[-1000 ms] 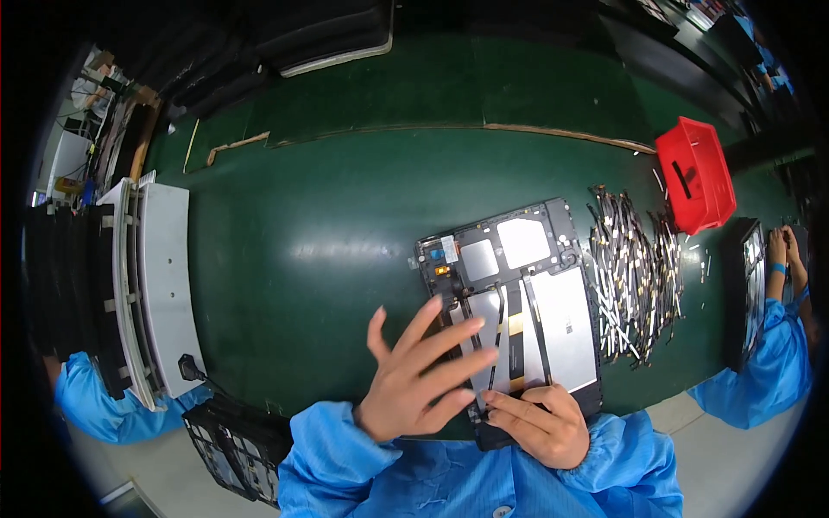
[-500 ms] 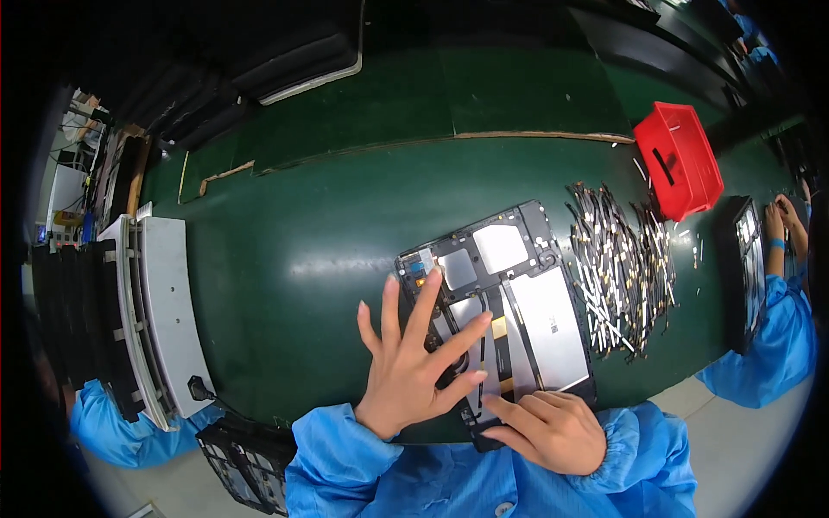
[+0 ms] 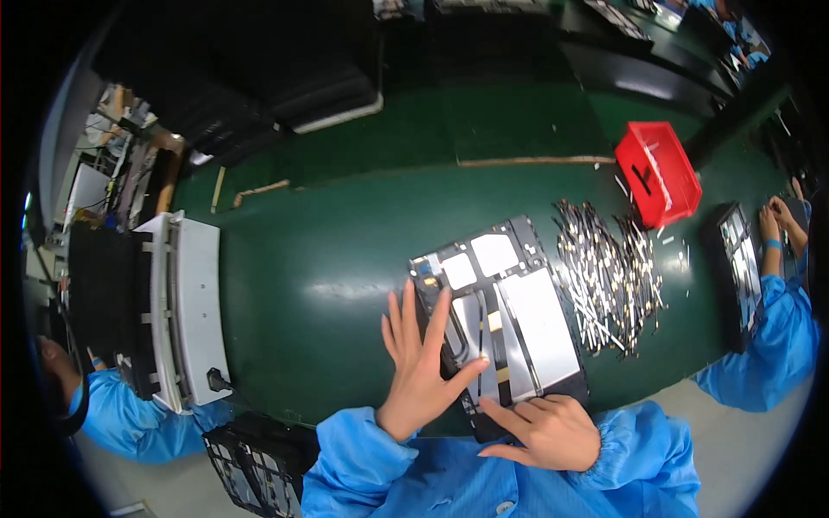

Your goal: The person assembles internal components of a tablet frame by manipulating ribbon cables and adhesive tapes with tweezers to connect them to electronic connectors.

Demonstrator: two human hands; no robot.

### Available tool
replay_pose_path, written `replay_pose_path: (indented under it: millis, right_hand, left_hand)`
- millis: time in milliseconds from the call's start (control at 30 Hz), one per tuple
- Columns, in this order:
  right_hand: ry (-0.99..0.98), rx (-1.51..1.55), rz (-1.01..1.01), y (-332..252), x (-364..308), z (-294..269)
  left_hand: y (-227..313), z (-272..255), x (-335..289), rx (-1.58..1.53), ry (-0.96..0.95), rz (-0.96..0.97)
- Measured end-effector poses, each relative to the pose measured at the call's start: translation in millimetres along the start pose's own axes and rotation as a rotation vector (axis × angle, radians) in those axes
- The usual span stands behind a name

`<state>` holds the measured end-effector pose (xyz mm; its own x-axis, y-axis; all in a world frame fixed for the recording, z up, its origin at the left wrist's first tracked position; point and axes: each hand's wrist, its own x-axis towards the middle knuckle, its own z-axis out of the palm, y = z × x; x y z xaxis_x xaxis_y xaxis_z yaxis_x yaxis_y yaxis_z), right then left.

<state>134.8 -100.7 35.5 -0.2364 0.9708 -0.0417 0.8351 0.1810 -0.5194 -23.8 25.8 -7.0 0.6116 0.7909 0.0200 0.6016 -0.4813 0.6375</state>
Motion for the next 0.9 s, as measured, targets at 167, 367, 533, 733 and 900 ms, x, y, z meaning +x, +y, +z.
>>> replay_pose_path:
  millis: [167, 367, 533, 733, 900]
  right_hand:
    - [0.429, 0.056, 0.302, 26.0, -5.6, -16.8]
    - [0.432, 0.052, 0.448, 52.5, -10.5, -2.8]
    - [0.416, 0.228, 0.402, 58.5, -10.4, -6.5]
    - [0.53, 0.998, 0.506, 52.2, -22.2, -5.7]
    - [0.745, 1.228, 0.391, 62.1, -20.2, -37.8]
  left_hand:
    - [6.0, 8.6, -45.0, -0.222, 0.201, -0.104]
    - [25.3, 20.2, -76.4, -0.068, 0.062, -0.234]
    - [33.4, 32.1, -74.1, -0.244, 0.249, -0.264]
    - [60.7, 17.8, -67.5, -1.059, 0.376, -0.216]
    - [61.3, 3.0, -20.7, -1.279, 0.216, 0.084]
